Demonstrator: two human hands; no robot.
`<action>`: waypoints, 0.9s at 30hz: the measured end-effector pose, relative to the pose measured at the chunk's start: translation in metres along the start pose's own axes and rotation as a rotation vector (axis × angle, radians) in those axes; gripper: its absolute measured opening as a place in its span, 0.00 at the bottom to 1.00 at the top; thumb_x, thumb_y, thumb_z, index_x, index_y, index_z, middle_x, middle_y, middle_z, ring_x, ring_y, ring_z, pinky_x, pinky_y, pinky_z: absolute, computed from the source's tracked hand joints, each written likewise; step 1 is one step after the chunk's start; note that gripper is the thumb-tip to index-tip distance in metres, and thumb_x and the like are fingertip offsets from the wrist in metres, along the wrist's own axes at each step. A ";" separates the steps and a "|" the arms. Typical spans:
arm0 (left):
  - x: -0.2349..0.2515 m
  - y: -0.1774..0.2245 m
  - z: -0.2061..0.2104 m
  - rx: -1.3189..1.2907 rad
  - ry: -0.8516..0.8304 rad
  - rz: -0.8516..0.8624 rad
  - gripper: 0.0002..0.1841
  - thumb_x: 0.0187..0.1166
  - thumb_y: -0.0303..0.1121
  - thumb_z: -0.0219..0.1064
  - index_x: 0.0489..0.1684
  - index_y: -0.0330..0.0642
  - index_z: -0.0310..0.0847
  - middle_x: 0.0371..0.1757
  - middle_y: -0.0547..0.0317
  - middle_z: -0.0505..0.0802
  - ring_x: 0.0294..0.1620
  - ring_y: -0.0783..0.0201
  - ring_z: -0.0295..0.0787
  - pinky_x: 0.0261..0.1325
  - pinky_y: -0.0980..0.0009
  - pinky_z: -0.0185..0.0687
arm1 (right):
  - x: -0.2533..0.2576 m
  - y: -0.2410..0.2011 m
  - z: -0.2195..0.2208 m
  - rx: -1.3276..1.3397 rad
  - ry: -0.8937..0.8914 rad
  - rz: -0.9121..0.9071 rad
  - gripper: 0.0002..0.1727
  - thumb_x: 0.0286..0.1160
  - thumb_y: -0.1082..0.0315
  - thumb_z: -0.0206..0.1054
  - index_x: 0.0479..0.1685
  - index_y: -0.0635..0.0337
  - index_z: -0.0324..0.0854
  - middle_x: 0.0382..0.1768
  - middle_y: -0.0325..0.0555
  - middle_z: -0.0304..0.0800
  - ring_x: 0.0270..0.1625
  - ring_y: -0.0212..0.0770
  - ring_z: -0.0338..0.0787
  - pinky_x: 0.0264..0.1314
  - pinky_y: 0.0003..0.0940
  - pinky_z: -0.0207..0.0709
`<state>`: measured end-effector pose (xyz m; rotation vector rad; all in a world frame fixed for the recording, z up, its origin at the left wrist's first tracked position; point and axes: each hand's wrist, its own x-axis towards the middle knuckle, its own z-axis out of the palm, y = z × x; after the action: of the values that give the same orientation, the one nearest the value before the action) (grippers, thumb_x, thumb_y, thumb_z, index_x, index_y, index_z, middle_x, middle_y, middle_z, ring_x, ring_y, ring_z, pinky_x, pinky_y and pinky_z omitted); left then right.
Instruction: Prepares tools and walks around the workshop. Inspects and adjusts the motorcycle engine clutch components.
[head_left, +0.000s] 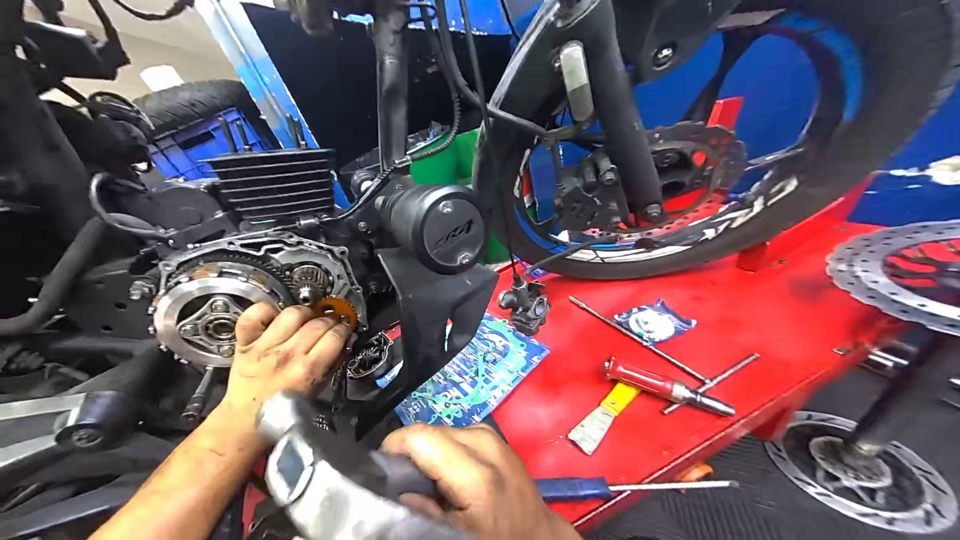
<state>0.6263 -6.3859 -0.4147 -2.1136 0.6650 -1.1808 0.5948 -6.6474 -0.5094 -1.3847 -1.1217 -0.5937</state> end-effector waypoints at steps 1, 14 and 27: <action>0.001 0.000 0.000 -0.015 0.014 -0.004 0.11 0.82 0.41 0.63 0.46 0.53 0.93 0.45 0.64 0.95 0.54 0.56 0.87 0.70 0.50 0.64 | 0.000 0.000 -0.002 -0.009 0.044 0.013 0.26 0.89 0.43 0.55 0.47 0.56 0.88 0.30 0.40 0.92 0.31 0.33 0.91 0.29 0.35 0.85; 0.010 0.008 -0.015 -0.042 0.085 0.029 0.07 0.83 0.31 0.62 0.36 0.44 0.84 0.34 0.55 0.91 0.47 0.51 0.85 0.70 0.51 0.63 | -0.011 -0.005 -0.026 0.652 0.330 0.079 0.30 0.77 0.30 0.60 0.47 0.48 0.86 0.24 0.32 0.85 0.24 0.29 0.85 0.26 0.26 0.82; 0.003 0.002 -0.005 0.004 0.013 0.019 0.09 0.83 0.38 0.64 0.47 0.48 0.89 0.42 0.59 0.94 0.52 0.52 0.86 0.69 0.49 0.64 | -0.002 -0.015 -0.066 0.756 0.530 -0.121 0.30 0.83 0.37 0.58 0.42 0.58 0.83 0.19 0.44 0.80 0.16 0.42 0.82 0.17 0.38 0.82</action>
<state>0.6236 -6.3908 -0.4125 -2.0938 0.6870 -1.1853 0.5988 -6.7125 -0.4929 -0.4699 -0.8573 -0.5027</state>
